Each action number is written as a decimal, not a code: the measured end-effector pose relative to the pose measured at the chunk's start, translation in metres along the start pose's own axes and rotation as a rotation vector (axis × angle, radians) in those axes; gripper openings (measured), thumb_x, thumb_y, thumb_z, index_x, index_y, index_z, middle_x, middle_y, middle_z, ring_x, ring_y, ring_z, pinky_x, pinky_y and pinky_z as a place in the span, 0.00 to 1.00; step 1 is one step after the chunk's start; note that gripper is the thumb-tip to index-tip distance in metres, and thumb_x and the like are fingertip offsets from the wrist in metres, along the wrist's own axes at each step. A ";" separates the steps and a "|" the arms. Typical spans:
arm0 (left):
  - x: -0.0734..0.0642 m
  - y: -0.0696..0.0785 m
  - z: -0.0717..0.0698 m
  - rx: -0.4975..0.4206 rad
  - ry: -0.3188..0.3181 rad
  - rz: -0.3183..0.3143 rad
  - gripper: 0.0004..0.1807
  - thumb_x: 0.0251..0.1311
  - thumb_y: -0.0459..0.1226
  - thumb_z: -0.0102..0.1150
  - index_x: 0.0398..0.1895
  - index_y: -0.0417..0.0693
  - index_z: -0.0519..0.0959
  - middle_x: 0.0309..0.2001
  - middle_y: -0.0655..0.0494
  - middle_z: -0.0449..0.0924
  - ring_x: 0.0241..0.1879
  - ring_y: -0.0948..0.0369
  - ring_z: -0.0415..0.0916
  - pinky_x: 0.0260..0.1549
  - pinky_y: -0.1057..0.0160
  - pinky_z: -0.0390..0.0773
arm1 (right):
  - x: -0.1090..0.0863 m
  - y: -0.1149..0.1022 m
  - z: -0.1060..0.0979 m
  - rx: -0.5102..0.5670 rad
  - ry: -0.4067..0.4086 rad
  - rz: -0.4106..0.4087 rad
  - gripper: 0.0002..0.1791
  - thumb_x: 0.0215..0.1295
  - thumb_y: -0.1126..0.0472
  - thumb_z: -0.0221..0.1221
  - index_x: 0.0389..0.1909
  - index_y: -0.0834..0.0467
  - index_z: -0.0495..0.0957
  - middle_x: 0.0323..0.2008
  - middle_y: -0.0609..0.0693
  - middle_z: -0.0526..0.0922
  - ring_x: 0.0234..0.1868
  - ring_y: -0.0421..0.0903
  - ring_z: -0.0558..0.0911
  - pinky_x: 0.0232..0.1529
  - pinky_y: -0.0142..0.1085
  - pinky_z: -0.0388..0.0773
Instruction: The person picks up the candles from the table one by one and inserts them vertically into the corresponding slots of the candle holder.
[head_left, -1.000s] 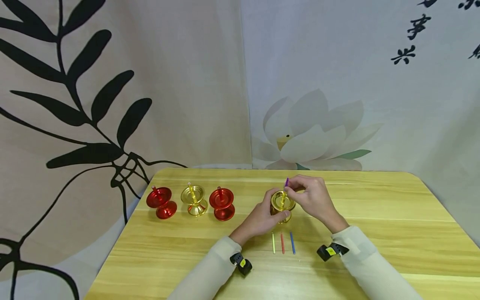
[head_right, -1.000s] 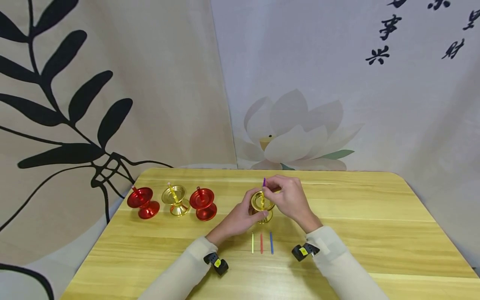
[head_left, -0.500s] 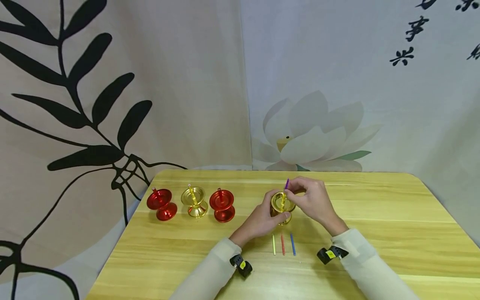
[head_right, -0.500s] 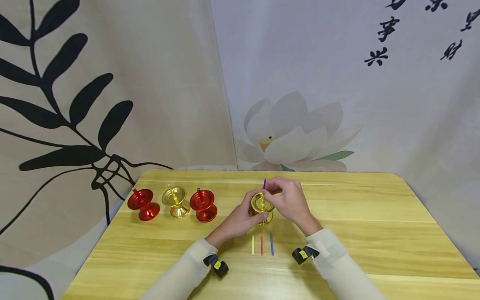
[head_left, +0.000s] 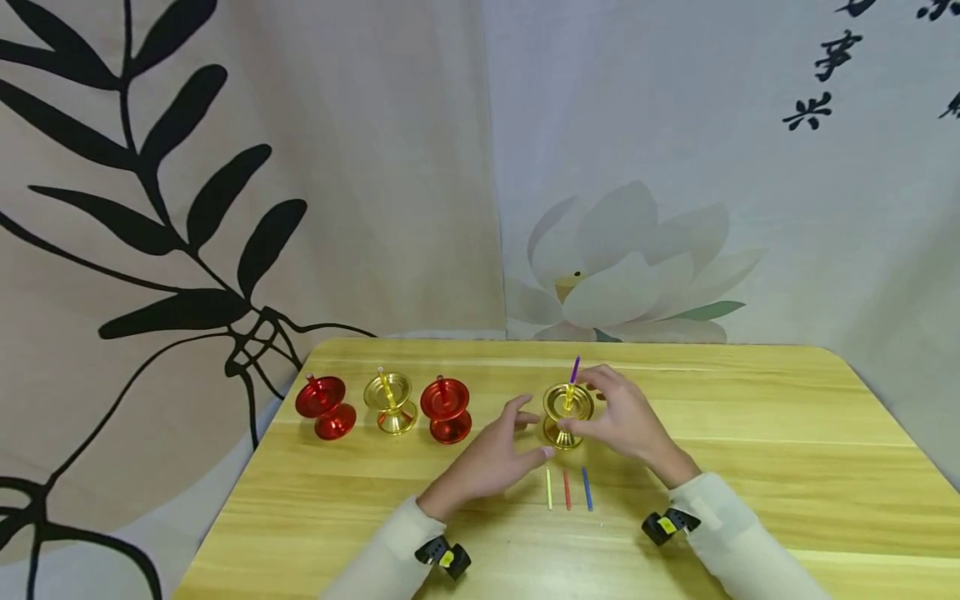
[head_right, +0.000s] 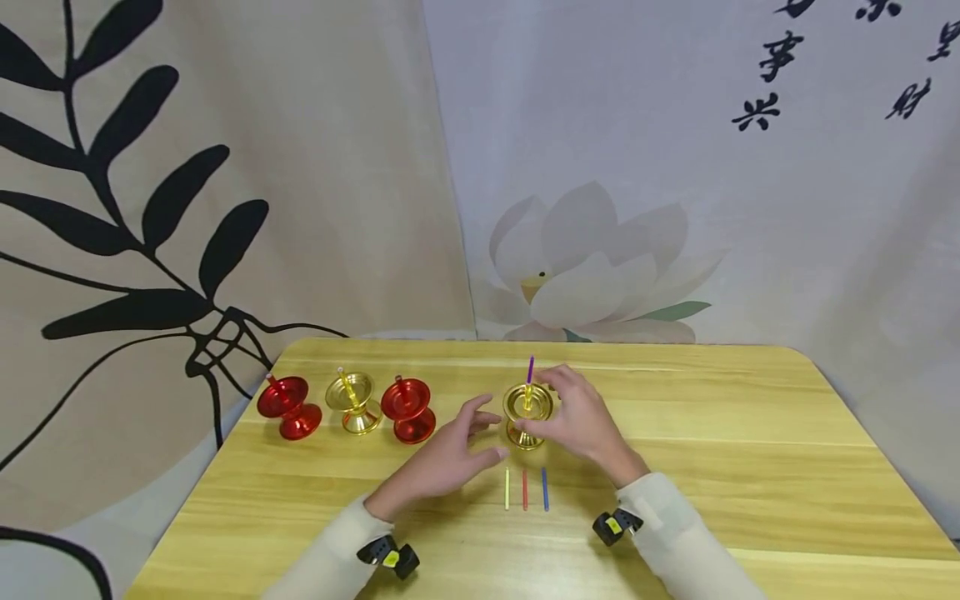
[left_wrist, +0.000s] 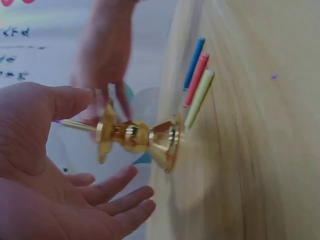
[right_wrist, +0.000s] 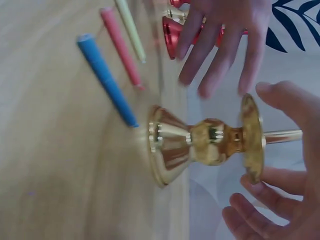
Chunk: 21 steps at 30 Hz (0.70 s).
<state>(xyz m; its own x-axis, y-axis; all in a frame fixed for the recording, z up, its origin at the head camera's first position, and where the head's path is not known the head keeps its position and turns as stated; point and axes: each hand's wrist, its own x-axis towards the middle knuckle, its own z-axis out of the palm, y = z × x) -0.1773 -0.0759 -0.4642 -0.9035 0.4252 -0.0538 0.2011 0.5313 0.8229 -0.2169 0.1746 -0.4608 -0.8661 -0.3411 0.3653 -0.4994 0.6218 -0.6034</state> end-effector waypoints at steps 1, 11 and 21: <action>-0.006 0.000 -0.003 0.009 -0.001 0.001 0.47 0.76 0.52 0.66 0.88 0.47 0.54 0.76 0.48 0.76 0.76 0.45 0.72 0.70 0.37 0.73 | -0.001 0.002 0.002 0.005 -0.011 0.008 0.38 0.57 0.49 0.83 0.62 0.67 0.83 0.57 0.58 0.86 0.53 0.59 0.86 0.54 0.60 0.85; -0.055 -0.010 -0.031 0.035 0.081 -0.057 0.39 0.76 0.52 0.67 0.83 0.47 0.66 0.63 0.47 0.83 0.63 0.45 0.83 0.60 0.38 0.82 | -0.003 0.006 0.005 -0.002 -0.033 0.032 0.38 0.57 0.49 0.83 0.62 0.66 0.83 0.57 0.58 0.86 0.51 0.56 0.86 0.50 0.56 0.87; -0.079 -0.029 -0.062 0.068 0.339 -0.146 0.37 0.73 0.48 0.73 0.75 0.43 0.68 0.56 0.45 0.81 0.48 0.55 0.88 0.40 0.53 0.86 | -0.005 0.011 -0.006 -0.012 -0.060 0.063 0.39 0.61 0.49 0.81 0.65 0.69 0.81 0.62 0.63 0.85 0.52 0.58 0.86 0.52 0.57 0.87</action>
<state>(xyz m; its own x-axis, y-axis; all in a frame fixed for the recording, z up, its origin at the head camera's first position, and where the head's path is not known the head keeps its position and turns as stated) -0.1348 -0.1701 -0.4487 -0.9962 0.0809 0.0322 0.0756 0.6208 0.7803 -0.2175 0.1876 -0.4648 -0.8959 -0.3421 0.2834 -0.4435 0.6520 -0.6150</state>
